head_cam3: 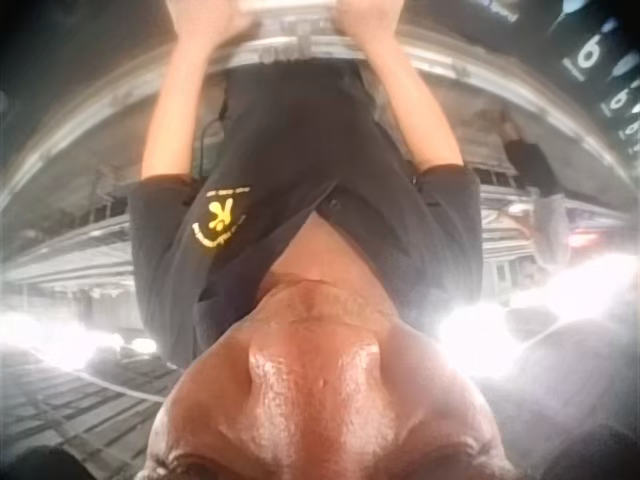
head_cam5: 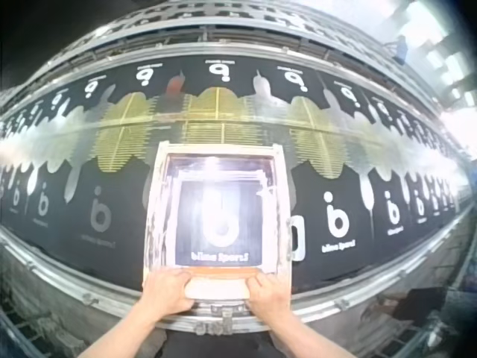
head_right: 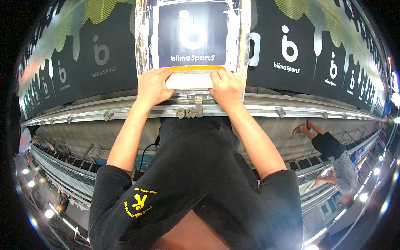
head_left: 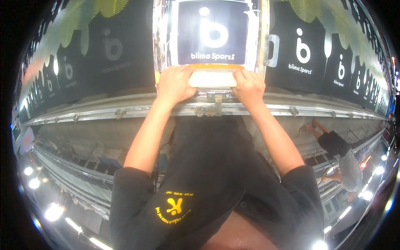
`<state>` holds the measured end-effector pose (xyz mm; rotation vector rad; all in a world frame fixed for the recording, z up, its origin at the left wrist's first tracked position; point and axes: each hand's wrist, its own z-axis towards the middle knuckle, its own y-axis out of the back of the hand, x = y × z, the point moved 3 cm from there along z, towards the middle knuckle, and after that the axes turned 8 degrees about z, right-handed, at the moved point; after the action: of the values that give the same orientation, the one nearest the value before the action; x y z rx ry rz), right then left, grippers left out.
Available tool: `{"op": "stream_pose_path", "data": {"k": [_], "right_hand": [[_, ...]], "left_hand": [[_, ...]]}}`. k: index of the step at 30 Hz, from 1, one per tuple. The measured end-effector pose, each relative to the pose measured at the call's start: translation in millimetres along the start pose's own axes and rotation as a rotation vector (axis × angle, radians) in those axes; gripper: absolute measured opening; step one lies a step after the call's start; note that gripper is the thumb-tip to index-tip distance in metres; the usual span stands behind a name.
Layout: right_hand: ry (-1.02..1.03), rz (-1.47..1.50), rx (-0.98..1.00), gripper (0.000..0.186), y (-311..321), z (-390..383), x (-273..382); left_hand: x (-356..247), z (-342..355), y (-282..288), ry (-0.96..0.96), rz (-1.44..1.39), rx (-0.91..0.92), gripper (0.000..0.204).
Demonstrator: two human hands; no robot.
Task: The person repeatedly pulls a squeegee across a screen-printing frame to spread ink over a mesh screen. The action is performed in a steady back-and-forth motion, maintaining consistent pressure and coverage across the frame.
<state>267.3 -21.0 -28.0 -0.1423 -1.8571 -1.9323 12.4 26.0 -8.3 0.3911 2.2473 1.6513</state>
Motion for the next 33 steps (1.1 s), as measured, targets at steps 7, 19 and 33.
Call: {"op": "stream_pose_path", "data": {"k": [7, 19, 33], "right_hand": [[0.08, 0.105, 0.143, 0.041, 59.1, 80.5, -18.0], [-0.131, -0.128, 0.15, 0.054, 44.7, 238.2, -70.3], [0.025, -0.023, -0.104, 0.027, 24.7, -33.8, -1.2]], "left_hand": [[15.6, 68.4, 60.4, -0.03, -0.17, 0.344, 0.051], [68.6, 218.4, 85.3, -0.051, -0.043, 0.036, 0.058], [-30.9, -19.6, 2.5, -0.068, -0.121, 0.011, 0.037]]}}
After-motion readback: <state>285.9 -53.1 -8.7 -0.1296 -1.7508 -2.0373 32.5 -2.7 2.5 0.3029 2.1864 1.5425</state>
